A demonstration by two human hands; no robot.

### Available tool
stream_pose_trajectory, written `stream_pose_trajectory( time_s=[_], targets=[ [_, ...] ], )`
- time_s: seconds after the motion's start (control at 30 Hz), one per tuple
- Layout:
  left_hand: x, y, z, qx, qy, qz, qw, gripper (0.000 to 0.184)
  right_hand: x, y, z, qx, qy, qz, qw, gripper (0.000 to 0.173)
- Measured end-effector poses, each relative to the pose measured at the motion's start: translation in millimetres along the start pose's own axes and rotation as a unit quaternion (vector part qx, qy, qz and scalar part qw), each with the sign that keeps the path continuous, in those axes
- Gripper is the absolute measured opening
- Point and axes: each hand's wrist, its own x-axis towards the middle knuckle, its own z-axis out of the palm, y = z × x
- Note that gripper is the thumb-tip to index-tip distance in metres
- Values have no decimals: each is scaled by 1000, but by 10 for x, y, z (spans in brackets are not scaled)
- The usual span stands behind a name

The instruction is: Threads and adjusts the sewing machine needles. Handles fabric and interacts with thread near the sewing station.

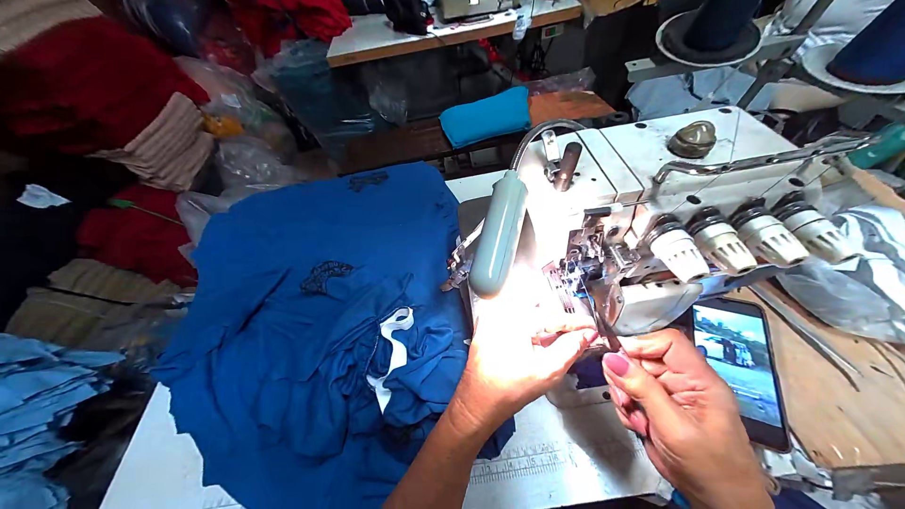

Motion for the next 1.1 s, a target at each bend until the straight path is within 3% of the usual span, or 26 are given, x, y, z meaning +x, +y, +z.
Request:
stream_pose_trajectory(
  time_s=[0.3, 0.4, 0.5, 0.57, 0.67, 0.8, 0.87, 0.97, 1.1],
  targets=[
    [14, 2, 33, -8, 11, -23, 1000, 14, -163, -31, -184, -19, 9, 34, 999, 20],
    [15, 0, 12, -8, 7, -16, 1000, 15, -242, 43, -275, -165, 39, -18, 985, 27],
    [-2, -12, -40, 14, -2, -11, 1000, 18, -412, 151, -411, -339, 38, -3, 940, 50],
    [-10, -38, -40, 29, -12, -7, 999, 19, -498, 196, -428, -414, 33, 7, 910, 56],
    [-7, -101, -22, 31, -12, 17, 999, 19, -548, 242, -403, -490, 28, -11, 871, 52],
    [-75, -147, -68, -92, 38, 22, 995, 15, -517, 192, -521, -525, 16, -76, 848, 39],
    [-146, -145, -154, -164, 75, 14, 984, 12, -380, 29, -790, -521, 15, -90, 849, 31],
    [-248, -166, -276, -166, 93, 33, 981, 3, 0, -160, -1381, -582, 37, -35, 812, 27],
    [-245, -91, -273, -105, 98, 42, 989, 3, 465, 151, -1962, -629, 43, 33, 775, 26]
  ],
)
